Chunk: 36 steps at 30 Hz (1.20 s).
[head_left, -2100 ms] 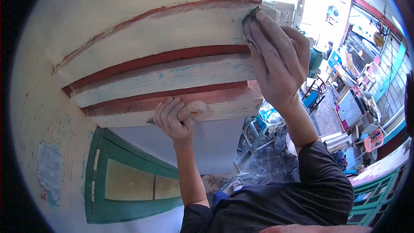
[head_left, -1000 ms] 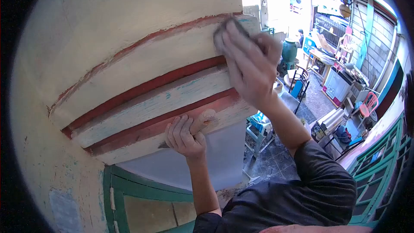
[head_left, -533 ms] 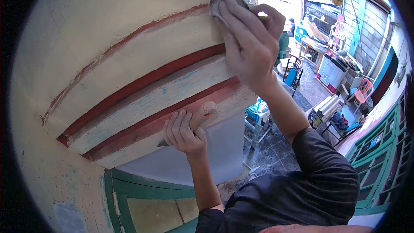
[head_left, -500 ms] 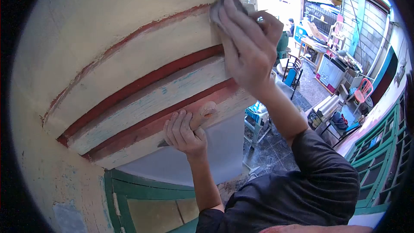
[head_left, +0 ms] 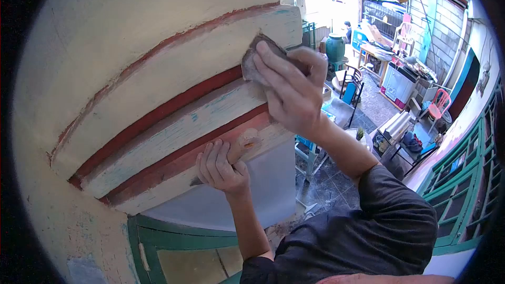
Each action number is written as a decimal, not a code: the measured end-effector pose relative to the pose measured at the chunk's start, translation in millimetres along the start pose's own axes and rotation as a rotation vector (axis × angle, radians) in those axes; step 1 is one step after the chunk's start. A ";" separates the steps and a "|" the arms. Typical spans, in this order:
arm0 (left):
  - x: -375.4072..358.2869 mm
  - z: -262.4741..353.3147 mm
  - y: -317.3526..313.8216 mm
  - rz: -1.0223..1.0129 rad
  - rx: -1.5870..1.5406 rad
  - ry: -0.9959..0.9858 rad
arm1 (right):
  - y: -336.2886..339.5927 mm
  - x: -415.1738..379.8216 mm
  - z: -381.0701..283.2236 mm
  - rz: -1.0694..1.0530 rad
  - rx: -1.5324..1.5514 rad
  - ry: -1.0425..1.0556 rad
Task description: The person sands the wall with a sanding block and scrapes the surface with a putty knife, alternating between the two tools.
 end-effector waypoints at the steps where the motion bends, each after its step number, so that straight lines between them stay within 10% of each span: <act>1: -0.7 -0.5 -0.4 -0.003 0.004 -0.001 | 0.4 3.9 1.8 0.011 0.000 0.023; 36: -3.1 -2.1 -0.3 -0.037 -0.024 0.024 | -14.5 30.6 -4.1 0.056 0.000 0.035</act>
Point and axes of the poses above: each hand's wrist, its own x-axis towards the middle knuckle, its own y-axis out of the back of the hand, z = x × y, the point moved 5 cm from there along x, towards the middle knuckle, and after that the axes turned 9 degrees about -x, right-handed, at the moved point
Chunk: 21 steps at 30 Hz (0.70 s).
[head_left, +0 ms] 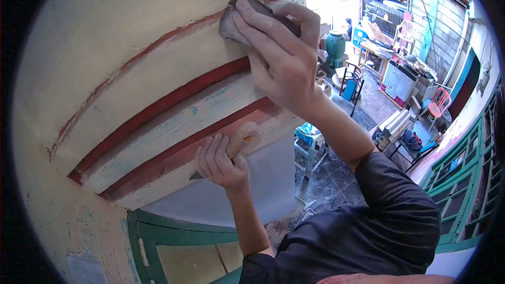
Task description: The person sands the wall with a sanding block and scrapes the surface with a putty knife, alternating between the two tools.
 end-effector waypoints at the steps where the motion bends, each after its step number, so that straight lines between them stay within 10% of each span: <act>1: -1.4 -0.5 0.4 -0.004 0.007 0.000 | 0.4 0.3 0.3 -0.004 0.008 -0.044; 21: -0.4 -0.5 -2.3 0.050 -0.001 -0.008 | 11.2 -7.1 38.6 0.002 -0.108 -0.144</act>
Point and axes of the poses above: each hand's wrist, its own x-axis towards the middle knuckle, its own y-axis out of the back of the hand, z = x × y, the point moved 5 cm from there along x, towards the middle knuckle, and after that the axes turned 9 degrees about -x, right-handed, at the moved point
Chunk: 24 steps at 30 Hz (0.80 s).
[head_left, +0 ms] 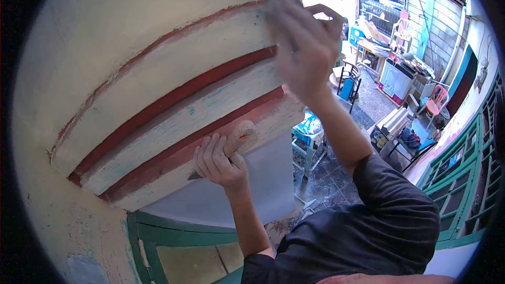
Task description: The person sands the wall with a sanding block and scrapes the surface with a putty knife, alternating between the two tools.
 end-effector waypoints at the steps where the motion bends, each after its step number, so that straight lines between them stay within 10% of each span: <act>1: -2.9 -1.4 -0.9 0.000 0.003 0.000 | -2.1 -5.6 -17.0 0.004 -0.005 0.000; 24: 3.1 0.7 2.3 -0.019 -0.004 0.010 | -5.1 -35.3 -42.1 -0.046 0.102 0.124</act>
Point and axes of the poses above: each hand's wrist, its own x-axis towards the middle knuckle, its own y-axis out of the back of the hand, z = x × y, the point moved 5 cm from there along x, towards the middle knuckle, and after that the axes turned 9 degrees about -x, right-handed, at the moved point
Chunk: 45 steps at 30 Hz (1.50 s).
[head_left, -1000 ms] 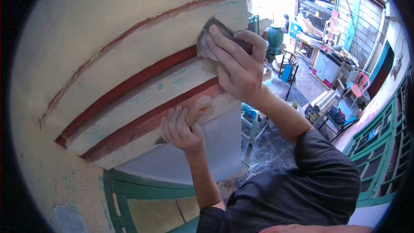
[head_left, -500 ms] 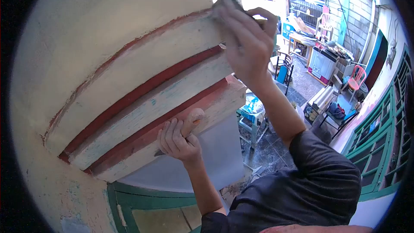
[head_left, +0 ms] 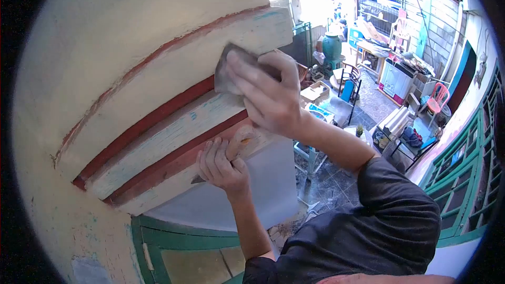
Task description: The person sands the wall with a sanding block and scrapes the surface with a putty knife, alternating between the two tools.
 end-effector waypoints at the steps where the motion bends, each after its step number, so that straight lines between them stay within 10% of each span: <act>1: 0.3 0.2 0.9 -0.007 -0.010 0.006 | -3.2 -1.4 -2.0 0.008 0.019 0.064; 45: 1.6 1.1 4.9 -0.049 -0.045 0.047 | -1.3 15.2 -10.6 0.015 0.021 0.092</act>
Point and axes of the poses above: each hand's wrist, its own x-axis towards the middle knuckle, its own y-axis out of the back of the hand, z = x × y, the point moved 5 cm from there along x, towards the middle knuckle, and after that the axes turned 9 degrees about -x, right-handed, at the moved point
